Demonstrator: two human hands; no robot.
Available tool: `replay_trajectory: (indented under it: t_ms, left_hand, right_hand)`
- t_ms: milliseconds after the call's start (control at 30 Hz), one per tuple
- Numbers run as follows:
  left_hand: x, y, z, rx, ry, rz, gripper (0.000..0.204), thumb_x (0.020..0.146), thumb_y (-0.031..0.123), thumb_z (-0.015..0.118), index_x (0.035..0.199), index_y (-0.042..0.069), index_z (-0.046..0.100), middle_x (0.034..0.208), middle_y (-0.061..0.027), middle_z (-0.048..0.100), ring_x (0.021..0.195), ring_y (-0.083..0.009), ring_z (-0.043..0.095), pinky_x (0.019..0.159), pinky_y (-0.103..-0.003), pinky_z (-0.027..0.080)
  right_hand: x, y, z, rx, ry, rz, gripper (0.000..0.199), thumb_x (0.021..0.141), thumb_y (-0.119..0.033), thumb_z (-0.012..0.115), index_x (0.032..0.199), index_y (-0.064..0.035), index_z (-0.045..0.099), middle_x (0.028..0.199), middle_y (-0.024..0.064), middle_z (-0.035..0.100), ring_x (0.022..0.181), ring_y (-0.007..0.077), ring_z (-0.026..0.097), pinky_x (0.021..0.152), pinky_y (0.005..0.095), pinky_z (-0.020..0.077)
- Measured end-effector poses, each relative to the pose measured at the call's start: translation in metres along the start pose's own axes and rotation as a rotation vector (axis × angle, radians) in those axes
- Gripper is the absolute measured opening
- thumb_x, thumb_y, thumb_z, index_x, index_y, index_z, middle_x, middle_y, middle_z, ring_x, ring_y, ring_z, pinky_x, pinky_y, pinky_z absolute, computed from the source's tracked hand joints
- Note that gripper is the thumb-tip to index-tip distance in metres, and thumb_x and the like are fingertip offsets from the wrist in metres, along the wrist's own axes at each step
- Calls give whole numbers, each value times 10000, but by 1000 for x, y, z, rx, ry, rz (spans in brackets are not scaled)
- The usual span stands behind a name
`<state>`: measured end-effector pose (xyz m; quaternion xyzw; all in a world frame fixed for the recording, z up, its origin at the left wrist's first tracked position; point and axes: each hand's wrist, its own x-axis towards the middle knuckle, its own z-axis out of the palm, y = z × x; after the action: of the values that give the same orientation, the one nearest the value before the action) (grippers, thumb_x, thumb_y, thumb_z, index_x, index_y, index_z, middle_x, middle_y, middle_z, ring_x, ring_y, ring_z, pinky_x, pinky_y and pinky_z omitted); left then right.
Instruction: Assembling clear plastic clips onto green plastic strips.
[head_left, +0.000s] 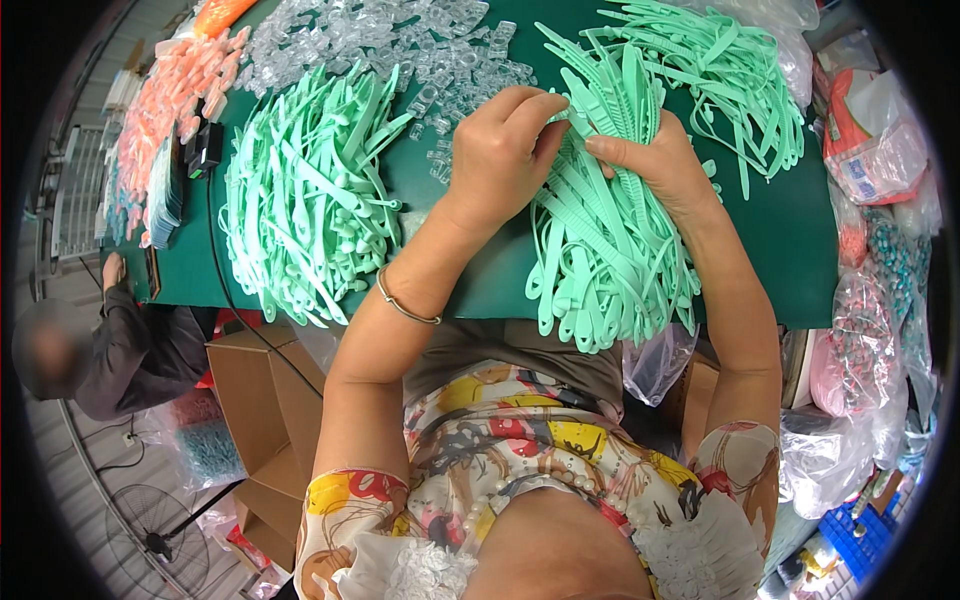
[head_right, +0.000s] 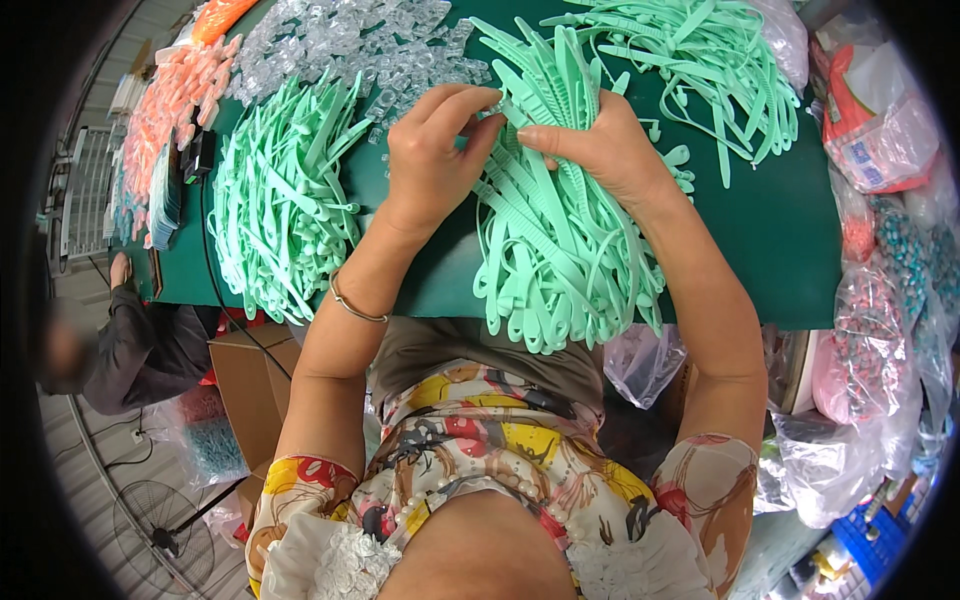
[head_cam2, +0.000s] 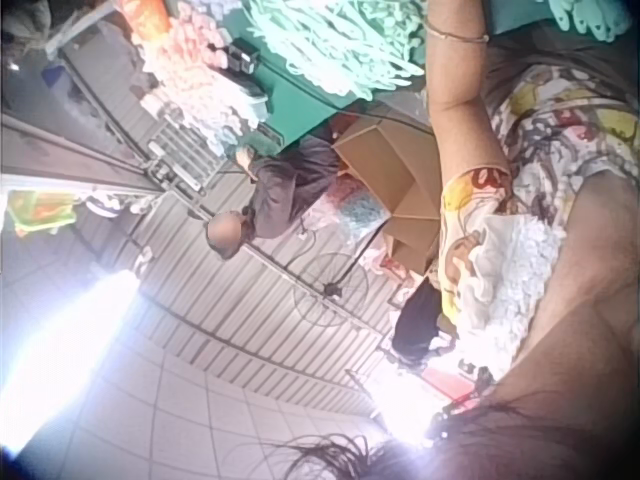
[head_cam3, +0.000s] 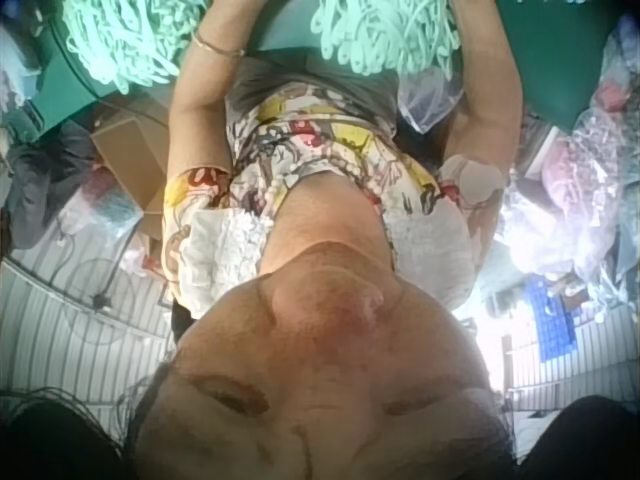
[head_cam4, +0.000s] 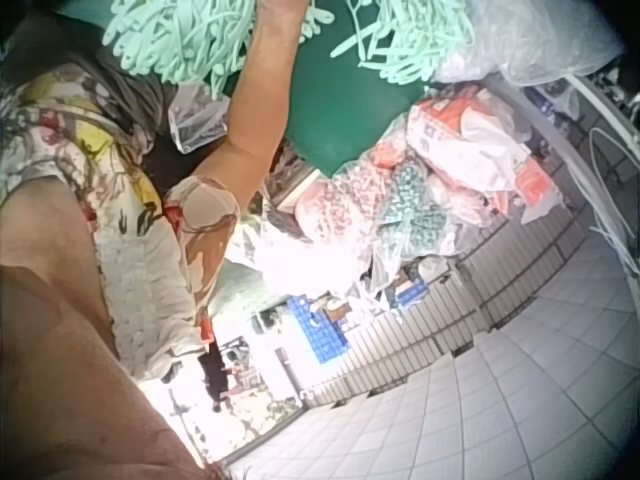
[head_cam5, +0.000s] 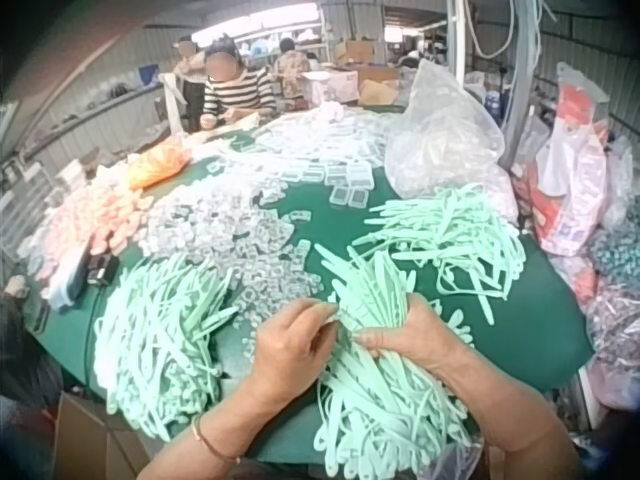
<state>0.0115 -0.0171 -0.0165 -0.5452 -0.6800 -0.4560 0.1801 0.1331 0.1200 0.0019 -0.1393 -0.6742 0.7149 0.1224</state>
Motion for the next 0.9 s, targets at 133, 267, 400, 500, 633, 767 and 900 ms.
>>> replay_trajectory:
  t_ms: [133, 267, 400, 500, 633, 767, 900]
  left_hand:
    - [-1, 2, 1, -58, 10, -54, 216, 680, -20, 697, 878, 44, 637, 828, -65, 630, 621, -141, 632, 516, -234, 500]
    - [0, 2, 1, -134, 36, -92, 220, 682, -25, 694, 883, 44, 638, 833, -62, 634, 622, -132, 631, 512, -227, 491]
    - [0, 5, 0, -140, 26, -118, 222, 684, -32, 689, 887, 41, 637, 834, -64, 636, 629, -128, 634, 511, -223, 486]
    - [1, 6, 0, -152, 22, -115, 218, 686, -34, 687, 885, 38, 636, 835, -70, 634, 633, -133, 637, 510, -224, 487]
    - [-2, 8, 1, -219, -23, -159, 225, 694, -38, 677, 903, 32, 629, 850, -65, 632, 661, -129, 638, 547, -229, 497]
    - [0, 8, -3, -509, -94, -362, 157, 768, 43, 651, 918, 10, 618, 862, -55, 627, 660, -113, 613, 585, -233, 493]
    - [7, 1, -12, -979, -308, -845, 200, 862, 207, 582, 872, 9, 605, 771, -33, 594, 586, -81, 530, 551, -215, 437]
  right_hand:
    - [1, 0, 0, 23, -9, 16, 242, 716, -137, 723, 891, -20, 604, 757, 25, 594, 625, 89, 540, 579, 229, 439]
    - [1, 0, -1, 29, -36, 13, 247, 717, -135, 721, 897, -19, 599, 759, 25, 590, 624, 90, 536, 575, 231, 437]
    - [1, -2, 0, 39, -28, 28, 241, 722, -131, 717, 896, -17, 596, 755, 25, 587, 625, 91, 536, 571, 230, 435]
    - [2, -1, 0, 58, -42, 9, 237, 727, -126, 713, 900, -15, 595, 754, 25, 587, 625, 92, 537, 571, 227, 435]
    - [2, 0, -1, 65, -53, 3, 237, 733, -121, 709, 910, -11, 596, 763, 24, 589, 630, 91, 539, 574, 228, 440]
    - [0, 2, -2, 57, -15, -20, 248, 735, -114, 707, 926, -1, 597, 786, 32, 601, 642, 92, 546, 580, 231, 444]
    - [0, -2, 3, 41, -12, -28, 258, 734, -115, 708, 935, 4, 598, 798, 40, 608, 648, 96, 552, 587, 233, 449]
